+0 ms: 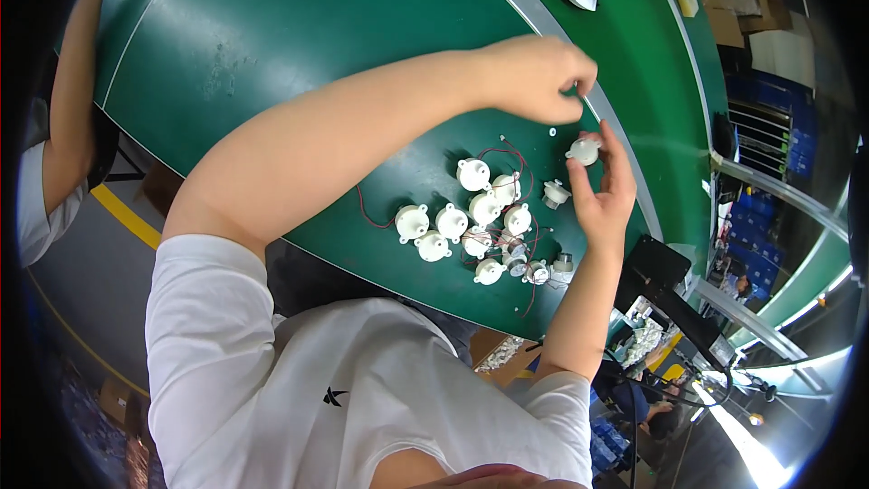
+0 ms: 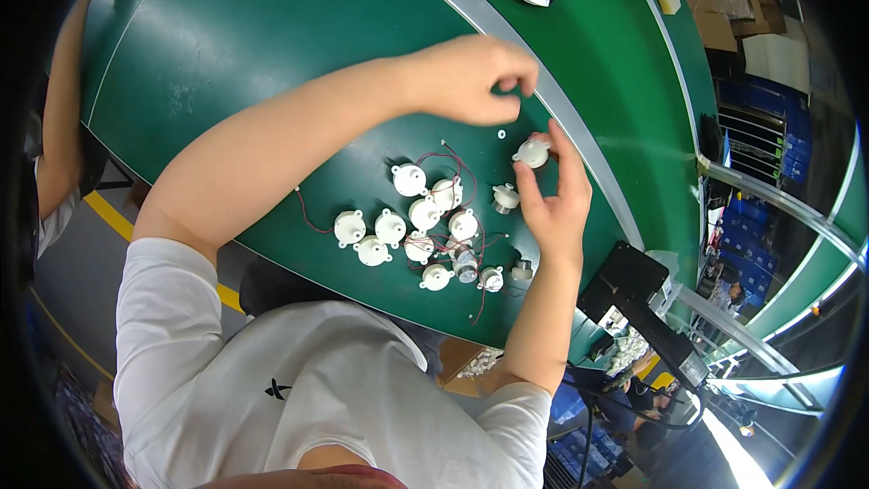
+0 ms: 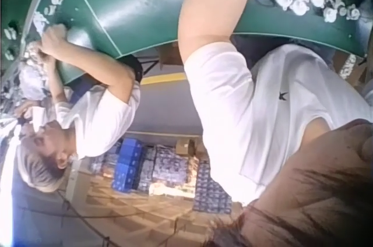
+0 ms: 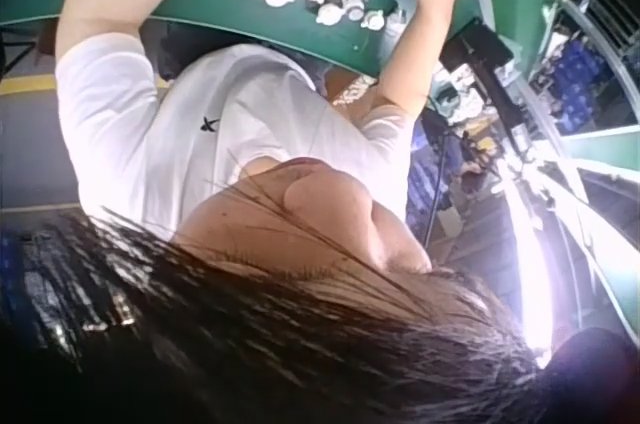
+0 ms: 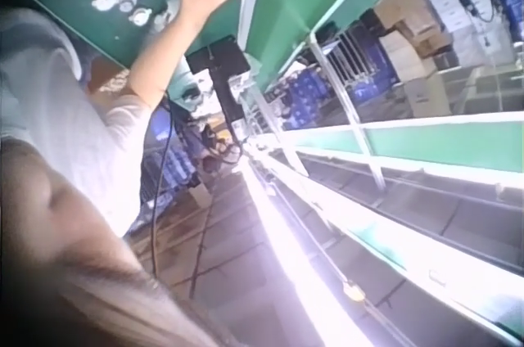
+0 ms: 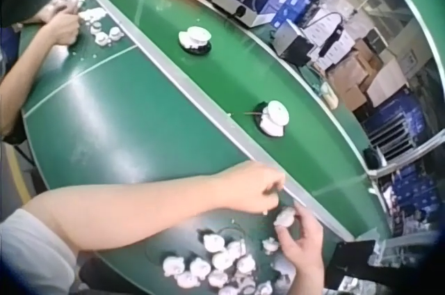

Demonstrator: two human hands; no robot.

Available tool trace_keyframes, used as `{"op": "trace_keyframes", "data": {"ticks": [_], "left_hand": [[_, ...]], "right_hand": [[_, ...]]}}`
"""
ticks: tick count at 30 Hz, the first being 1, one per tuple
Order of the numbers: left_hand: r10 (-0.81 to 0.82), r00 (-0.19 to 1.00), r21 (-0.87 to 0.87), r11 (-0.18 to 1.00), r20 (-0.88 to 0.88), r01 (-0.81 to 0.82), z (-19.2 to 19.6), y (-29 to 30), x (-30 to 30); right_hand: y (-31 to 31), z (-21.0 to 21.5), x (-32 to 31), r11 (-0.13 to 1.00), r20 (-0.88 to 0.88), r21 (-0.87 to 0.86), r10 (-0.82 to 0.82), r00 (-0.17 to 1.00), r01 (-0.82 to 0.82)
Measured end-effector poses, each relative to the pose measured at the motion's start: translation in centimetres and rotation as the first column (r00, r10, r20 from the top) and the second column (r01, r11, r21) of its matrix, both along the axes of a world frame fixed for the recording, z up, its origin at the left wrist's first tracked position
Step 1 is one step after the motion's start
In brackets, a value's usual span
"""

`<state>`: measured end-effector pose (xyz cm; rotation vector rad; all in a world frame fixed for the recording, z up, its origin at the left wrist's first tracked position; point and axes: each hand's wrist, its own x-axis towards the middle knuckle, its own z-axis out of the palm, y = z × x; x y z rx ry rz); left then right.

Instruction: The person assembles small electric motor components by hand, securing plastic housings to electric motors with screws and washers using a powered screwdriver.

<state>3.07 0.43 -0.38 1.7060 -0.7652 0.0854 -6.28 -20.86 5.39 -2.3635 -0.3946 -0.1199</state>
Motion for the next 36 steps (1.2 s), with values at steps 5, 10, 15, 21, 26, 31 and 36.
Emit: {"op": "trace_keyframes", "data": {"ticks": [5, 10, 15, 21, 26, 31, 36], "left_hand": [[0.085, 0.986, -0.127, 0.986, -0.143, -0.104, 0.5, 1.1, 1.6], [0.030, 0.992, -0.048, 0.998, -0.126, -0.036, 0.4, 1.2, 1.3], [0.022, 0.995, -0.041, 0.999, -0.100, -0.026, 0.2, 1.4, 1.5], [0.026, 0.993, 0.004, 1.000, -0.118, -0.026, 0.7, 1.1, 1.4], [0.030, 0.993, 0.007, 1.000, -0.117, -0.030, 0.7, 1.4, 1.2], [0.041, 0.993, 0.025, 0.999, -0.114, -0.038, 0.7, 1.4, 1.0], [0.024, 0.994, 0.041, 0.999, -0.109, -0.019, 0.8, 1.4, 1.1]], "right_hand": [[-0.1, 0.0, 0.6, 0.996, -0.025, -0.062, 0.064, 0.998, -0.065], [-0.2, 0.6, 1.6, 0.981, -0.101, -0.143, 0.116, 0.988, -0.130], [0.1, 0.3, 1.6, 0.995, -0.232, -0.030, 0.090, 0.968, -0.100], [-1.1, -0.4, 2.2, 0.993, -0.244, 0.054, 0.118, 0.963, -0.108], [-0.5, 0.0, 2.6, 0.993, -0.259, 0.044, 0.119, 0.959, -0.111], [-0.7, -0.2, 2.7, 0.992, -0.250, 0.007, 0.120, 0.961, -0.122], [-0.7, 0.0, 2.7, 0.992, -0.262, -0.019, 0.118, 0.958, -0.128]]}}
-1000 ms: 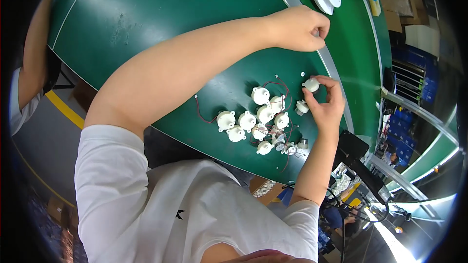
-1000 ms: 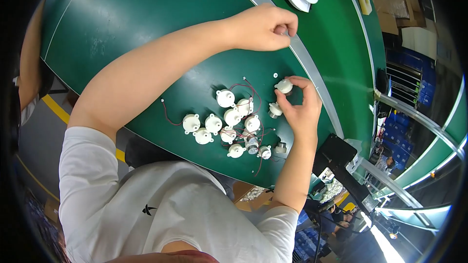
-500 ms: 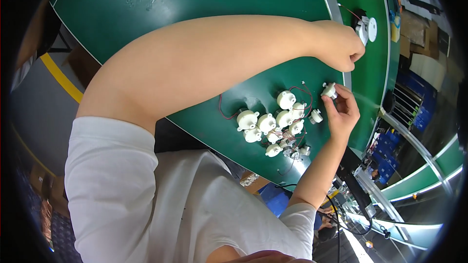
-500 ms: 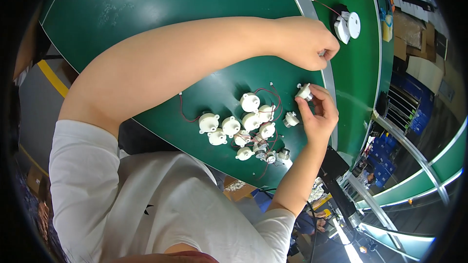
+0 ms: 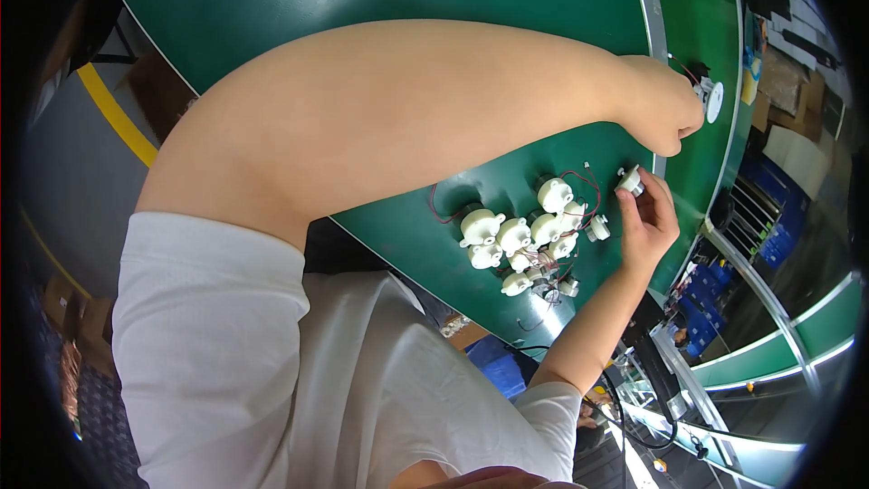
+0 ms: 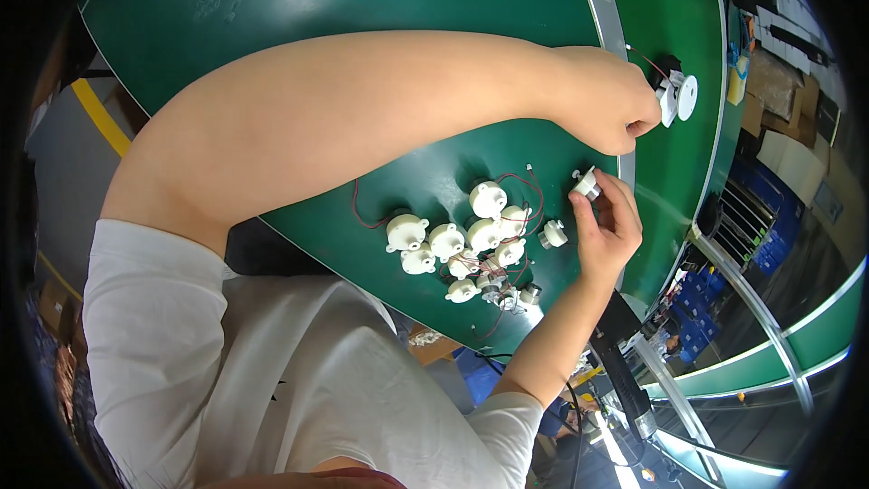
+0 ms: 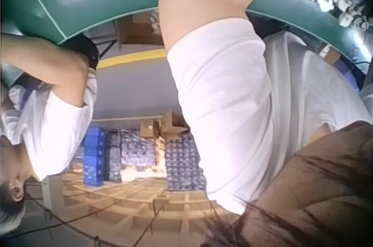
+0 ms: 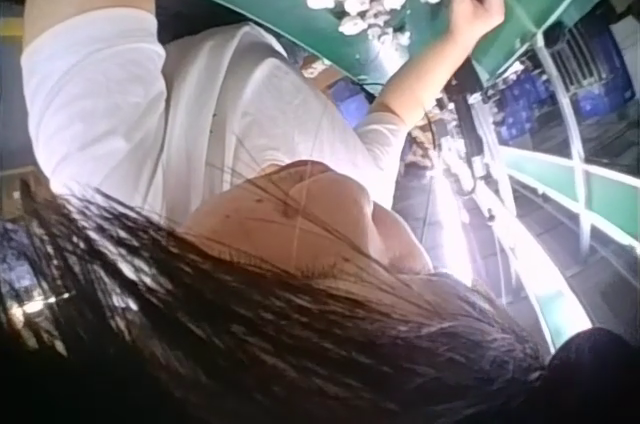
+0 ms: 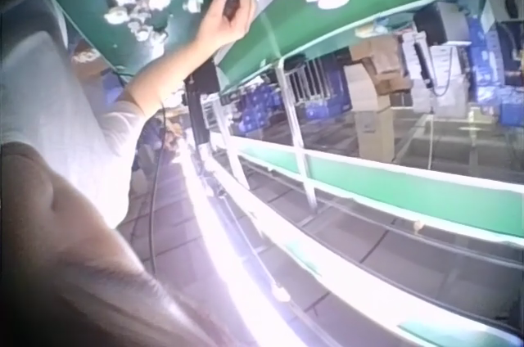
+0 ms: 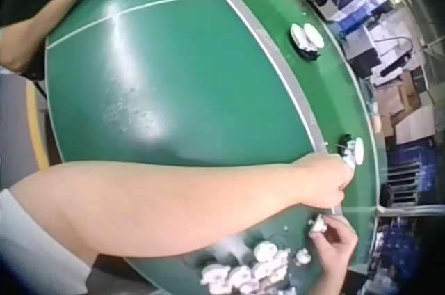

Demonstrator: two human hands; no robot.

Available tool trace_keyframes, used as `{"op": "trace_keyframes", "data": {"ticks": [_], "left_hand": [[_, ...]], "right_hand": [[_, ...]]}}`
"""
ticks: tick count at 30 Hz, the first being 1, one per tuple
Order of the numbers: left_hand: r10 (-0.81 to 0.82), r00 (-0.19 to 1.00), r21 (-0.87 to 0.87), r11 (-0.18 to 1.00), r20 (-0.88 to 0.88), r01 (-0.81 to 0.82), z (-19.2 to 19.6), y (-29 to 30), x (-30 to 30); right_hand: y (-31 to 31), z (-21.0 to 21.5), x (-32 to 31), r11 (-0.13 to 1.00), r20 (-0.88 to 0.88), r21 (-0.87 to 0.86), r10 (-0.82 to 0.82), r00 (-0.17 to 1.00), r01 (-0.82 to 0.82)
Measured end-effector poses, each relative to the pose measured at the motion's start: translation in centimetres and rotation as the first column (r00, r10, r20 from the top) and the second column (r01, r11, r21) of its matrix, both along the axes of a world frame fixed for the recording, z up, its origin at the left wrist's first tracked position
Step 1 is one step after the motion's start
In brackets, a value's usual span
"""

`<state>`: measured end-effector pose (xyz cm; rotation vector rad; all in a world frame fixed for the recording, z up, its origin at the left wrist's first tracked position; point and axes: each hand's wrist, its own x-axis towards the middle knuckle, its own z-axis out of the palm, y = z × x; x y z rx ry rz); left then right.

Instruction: The person assembles small electric motor components by hand, securing plastic housings to electric motors with screws and washers using a powered screwdriver.

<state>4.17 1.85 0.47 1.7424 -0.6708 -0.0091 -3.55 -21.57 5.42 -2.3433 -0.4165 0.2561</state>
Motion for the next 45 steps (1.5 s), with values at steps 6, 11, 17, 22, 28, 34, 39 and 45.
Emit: {"op": "trace_keyframes", "data": {"ticks": [6, 11, 17, 22, 28, 34, 39, 45], "left_hand": [[0.033, 0.999, -0.002, 0.999, 0.012, -0.033, -0.2, -0.1, 0.0], [0.025, 1.000, 0.008, 1.000, -0.002, -0.025, -0.1, -0.4, -0.1], [0.005, 1.000, 0.082, 0.997, 0.011, -0.006, -0.3, -0.2, -0.2], [0.007, 1.000, 0.126, 0.992, -0.010, -0.006, 0.1, -0.1, -0.2], [-0.009, 0.997, 0.095, 0.996, 0.082, 0.001, 0.0, -0.3, -0.1], [-0.034, 0.991, 0.081, 0.996, 0.131, 0.023, -0.9, -0.6, -0.4], [-0.056, 0.988, 0.099, 0.994, 0.147, 0.041, -0.2, -0.6, -0.4], [-0.056, 0.992, 0.007, 0.998, 0.112, 0.055, -0.9, -0.1, 0.6]], "right_hand": [[1.9, 1.3, 0.0, 0.984, 0.045, -0.164, 0.071, 0.996, -0.063], [4.4, 2.9, -0.3, 0.922, 0.074, -0.374, 0.133, 0.988, -0.097], [6.5, 3.3, -0.1, 0.843, 0.091, -0.522, 0.204, 0.975, -0.128], [6.8, 3.2, 0.4, 0.861, 0.090, -0.488, 0.216, 0.972, -0.145], [5.9, 2.8, 0.7, 0.883, 0.127, -0.456, 0.193, 0.973, -0.115], [3.9, 2.4, -2.4, 0.961, 0.062, -0.263, 0.101, 0.993, -0.081], [-1.0, 3.2, -6.5, 0.890, -0.094, 0.270, -0.355, 0.930, 0.367], [-5.3, 2.1, -13.8, 0.778, 0.000, 0.308, -0.576, 0.817, 0.548]]}}
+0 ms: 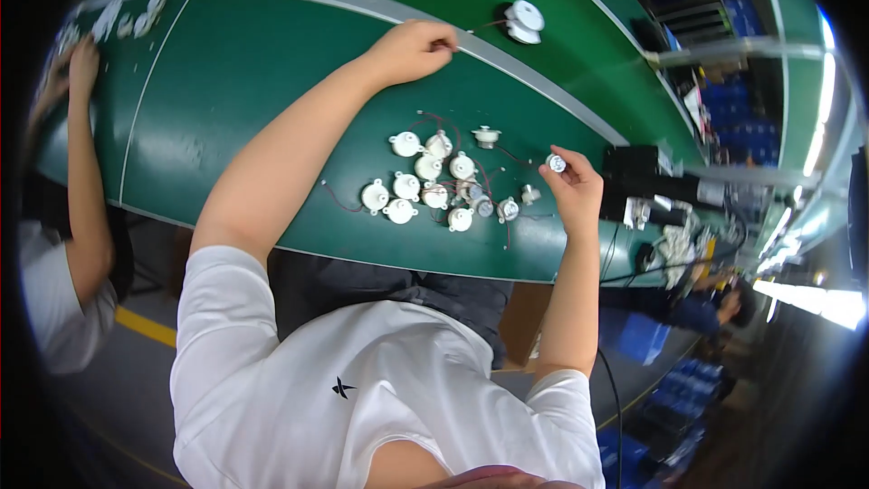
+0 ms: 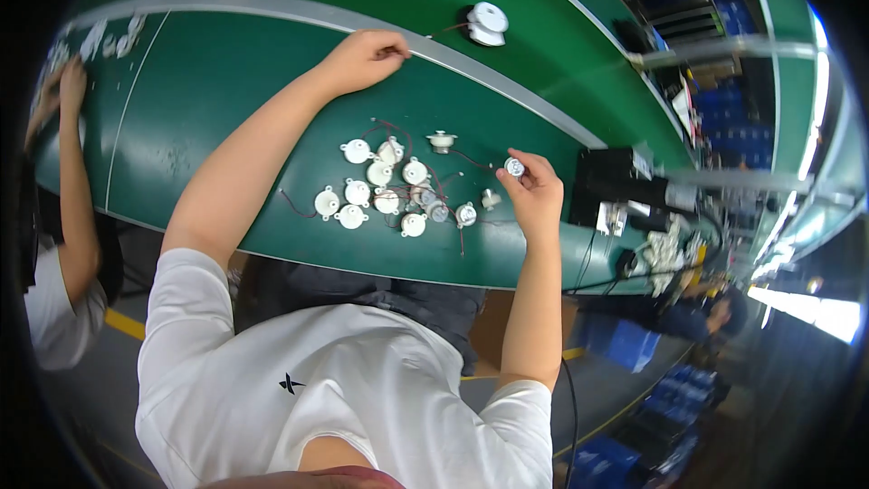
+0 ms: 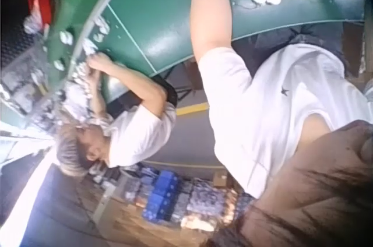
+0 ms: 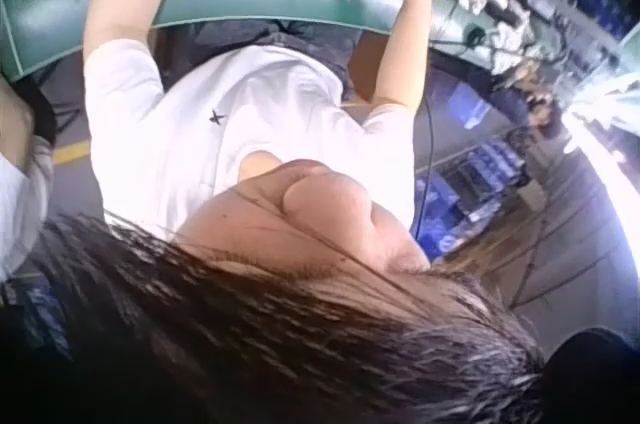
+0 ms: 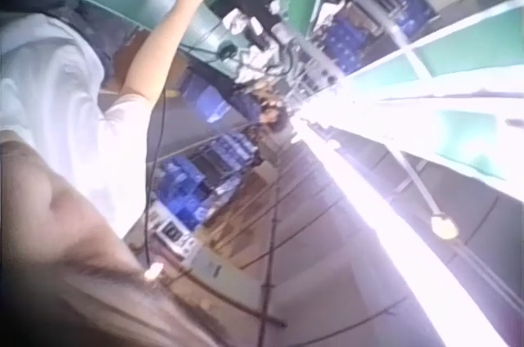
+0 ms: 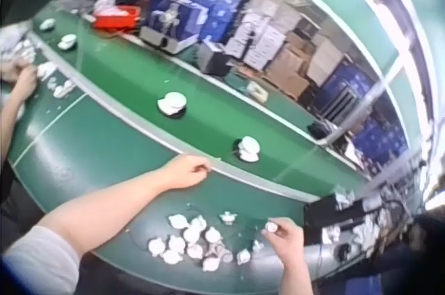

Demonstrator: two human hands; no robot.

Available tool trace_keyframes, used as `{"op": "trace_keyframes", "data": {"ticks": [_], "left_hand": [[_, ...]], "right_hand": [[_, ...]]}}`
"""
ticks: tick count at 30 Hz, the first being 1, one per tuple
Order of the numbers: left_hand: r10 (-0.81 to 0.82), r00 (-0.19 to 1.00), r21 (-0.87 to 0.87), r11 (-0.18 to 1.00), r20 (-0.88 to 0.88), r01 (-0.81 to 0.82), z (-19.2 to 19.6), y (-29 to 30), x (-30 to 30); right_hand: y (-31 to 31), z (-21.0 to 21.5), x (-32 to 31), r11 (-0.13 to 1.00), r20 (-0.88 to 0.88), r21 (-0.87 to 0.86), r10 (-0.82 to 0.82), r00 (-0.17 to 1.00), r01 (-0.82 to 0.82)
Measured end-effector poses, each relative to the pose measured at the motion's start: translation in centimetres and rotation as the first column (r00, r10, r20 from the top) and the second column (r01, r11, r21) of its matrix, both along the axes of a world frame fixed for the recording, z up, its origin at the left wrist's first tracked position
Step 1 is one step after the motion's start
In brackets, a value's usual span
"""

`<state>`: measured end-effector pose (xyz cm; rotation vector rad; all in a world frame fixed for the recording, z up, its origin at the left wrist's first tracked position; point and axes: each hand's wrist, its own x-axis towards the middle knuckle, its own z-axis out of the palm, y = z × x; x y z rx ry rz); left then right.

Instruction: The person assembles small electric motor components by hand, securing plastic housings to electric motors with screws and washers using a powered screwdriver.

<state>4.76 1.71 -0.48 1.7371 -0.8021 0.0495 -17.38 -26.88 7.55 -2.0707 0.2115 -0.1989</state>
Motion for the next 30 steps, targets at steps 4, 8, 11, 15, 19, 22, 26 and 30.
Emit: {"op": "trace_keyframes", "data": {"ticks": [4, 8, 11, 15, 19, 22, 26, 30], "left_hand": [[0.000, 0.996, 0.072, 0.997, -0.091, 0.006, 1.9, 0.1, -0.7], [0.050, 0.995, 0.092, 0.995, -0.087, -0.042, 0.4, 0.6, -1.3], [0.069, 0.995, 0.058, 0.996, -0.068, -0.065, -0.2, 1.0, -2.2], [0.102, 0.995, 0.087, 0.991, -0.016, -0.101, -0.3, 3.2, -3.9], [0.254, 0.959, -0.005, 0.966, -0.127, -0.257, 0.8, 5.7, -8.3], [0.323, 0.932, -0.042, 0.942, -0.162, -0.334, 0.3, 9.6, -11.9], [0.333, 0.941, 0.127, 0.938, -0.056, -0.324, 0.5, 8.7, -18.8], [0.178, 0.955, 0.509, 0.814, 0.239, -0.279, 2.3, 4.9, -24.3]], "right_hand": [[-2.1, -1.7, -3.6, 0.964, 0.064, -0.155, -0.206, 0.976, 0.214], [-2.3, -3.4, -4.2, 0.863, 0.095, -0.349, -0.354, 0.930, 0.364], [-2.1, -4.7, -3.2, 0.838, 0.182, -0.305, -0.414, 0.892, 0.452], [-0.8, -5.1, -1.3, 0.881, 0.156, -0.186, -0.411, 0.898, 0.436], [-1.4, -5.3, -1.3, 0.914, 0.200, 0.013, -0.399, 0.895, 0.405], [-1.7, -5.7, -1.0, 0.926, 0.226, 0.106, -0.377, 0.898, 0.362], [-2.3, -8.2, -0.2, 0.959, 0.275, 0.077, -0.284, 0.919, 0.273], [0.2, -5.3, -3.2, 0.892, 0.408, -0.220, -0.284, 0.868, 0.395]]}}
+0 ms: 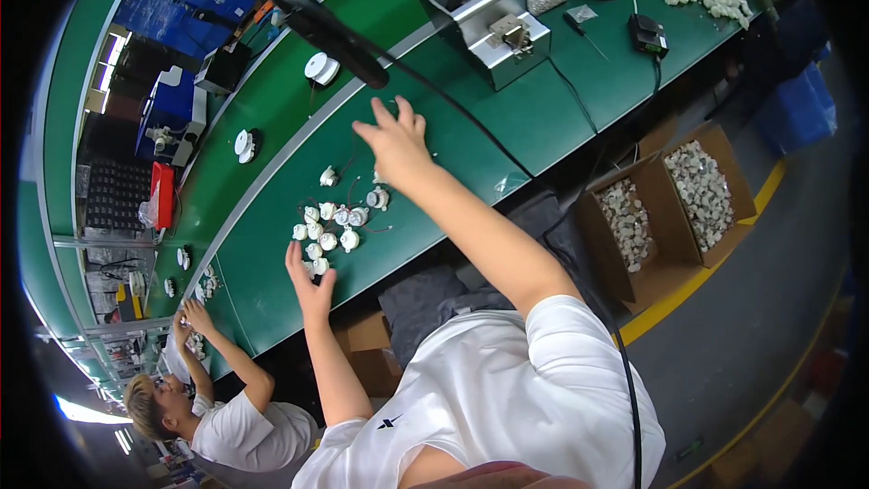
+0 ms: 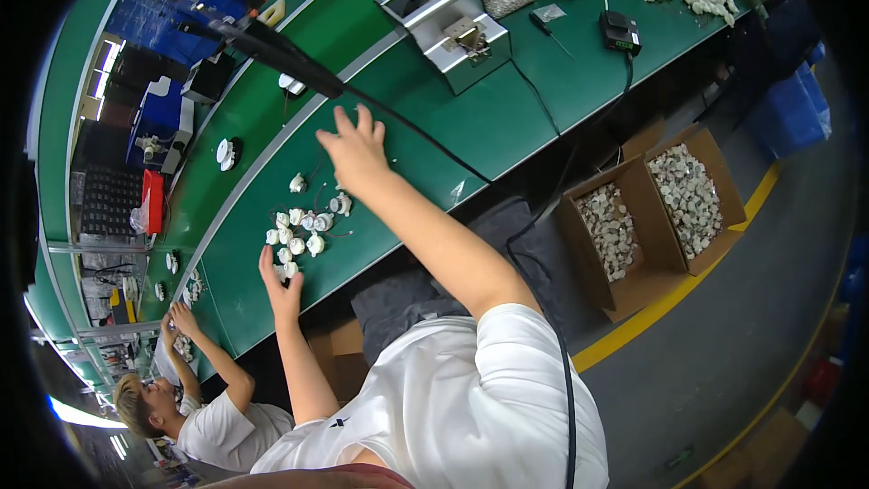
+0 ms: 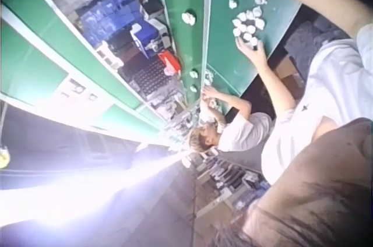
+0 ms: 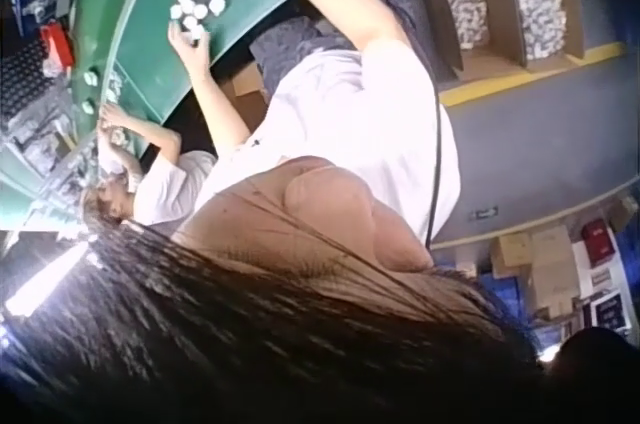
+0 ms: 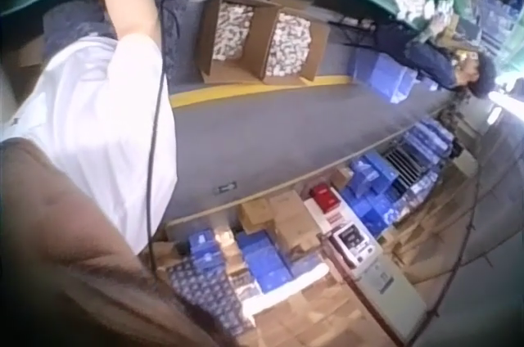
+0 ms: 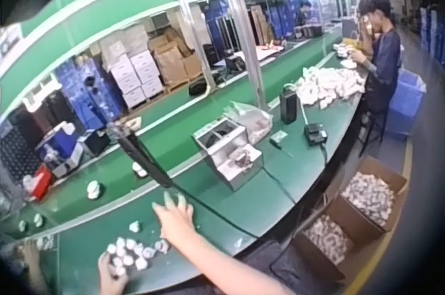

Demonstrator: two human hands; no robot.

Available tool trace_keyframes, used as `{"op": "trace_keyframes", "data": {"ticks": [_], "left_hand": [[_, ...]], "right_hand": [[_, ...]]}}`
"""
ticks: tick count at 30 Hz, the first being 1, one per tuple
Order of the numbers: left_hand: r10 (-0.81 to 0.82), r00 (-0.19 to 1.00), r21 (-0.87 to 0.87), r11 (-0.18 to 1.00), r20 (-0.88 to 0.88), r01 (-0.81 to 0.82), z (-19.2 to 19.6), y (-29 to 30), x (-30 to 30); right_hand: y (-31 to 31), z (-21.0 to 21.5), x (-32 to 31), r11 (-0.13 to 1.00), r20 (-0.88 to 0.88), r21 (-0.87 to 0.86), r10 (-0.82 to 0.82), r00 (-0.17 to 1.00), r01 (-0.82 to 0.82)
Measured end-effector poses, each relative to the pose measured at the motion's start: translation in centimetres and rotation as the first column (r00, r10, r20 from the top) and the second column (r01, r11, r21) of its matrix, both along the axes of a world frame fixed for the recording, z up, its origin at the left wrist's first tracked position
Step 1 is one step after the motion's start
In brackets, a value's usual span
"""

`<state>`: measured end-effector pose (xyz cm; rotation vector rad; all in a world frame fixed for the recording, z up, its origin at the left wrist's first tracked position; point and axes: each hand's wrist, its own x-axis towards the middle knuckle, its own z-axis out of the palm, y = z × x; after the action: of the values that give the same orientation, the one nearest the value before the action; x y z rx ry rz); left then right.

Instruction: The person assembles small electric motor components by hand, securing plastic housings to electric motors with screws and washers using a powered screwdriver.

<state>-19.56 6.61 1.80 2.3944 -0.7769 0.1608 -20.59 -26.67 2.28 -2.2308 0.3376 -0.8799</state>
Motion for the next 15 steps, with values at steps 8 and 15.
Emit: {"op": "trace_keyframes", "data": {"ticks": [8, 15], "left_hand": [[0.071, 0.996, 0.111, 0.991, 0.061, -0.077, -0.7, -8.7, -0.1], [0.012, 0.986, 0.193, 0.980, 0.168, -0.045, -0.9, -13.0, 0.5]], "right_hand": [[3.4, -1.5, -19.2, 0.822, 0.481, -0.080, 0.527, 0.701, -0.563], [-6.3, -12.5, -39.8, 0.947, -0.169, 0.293, 0.188, 0.968, -0.133]]}}
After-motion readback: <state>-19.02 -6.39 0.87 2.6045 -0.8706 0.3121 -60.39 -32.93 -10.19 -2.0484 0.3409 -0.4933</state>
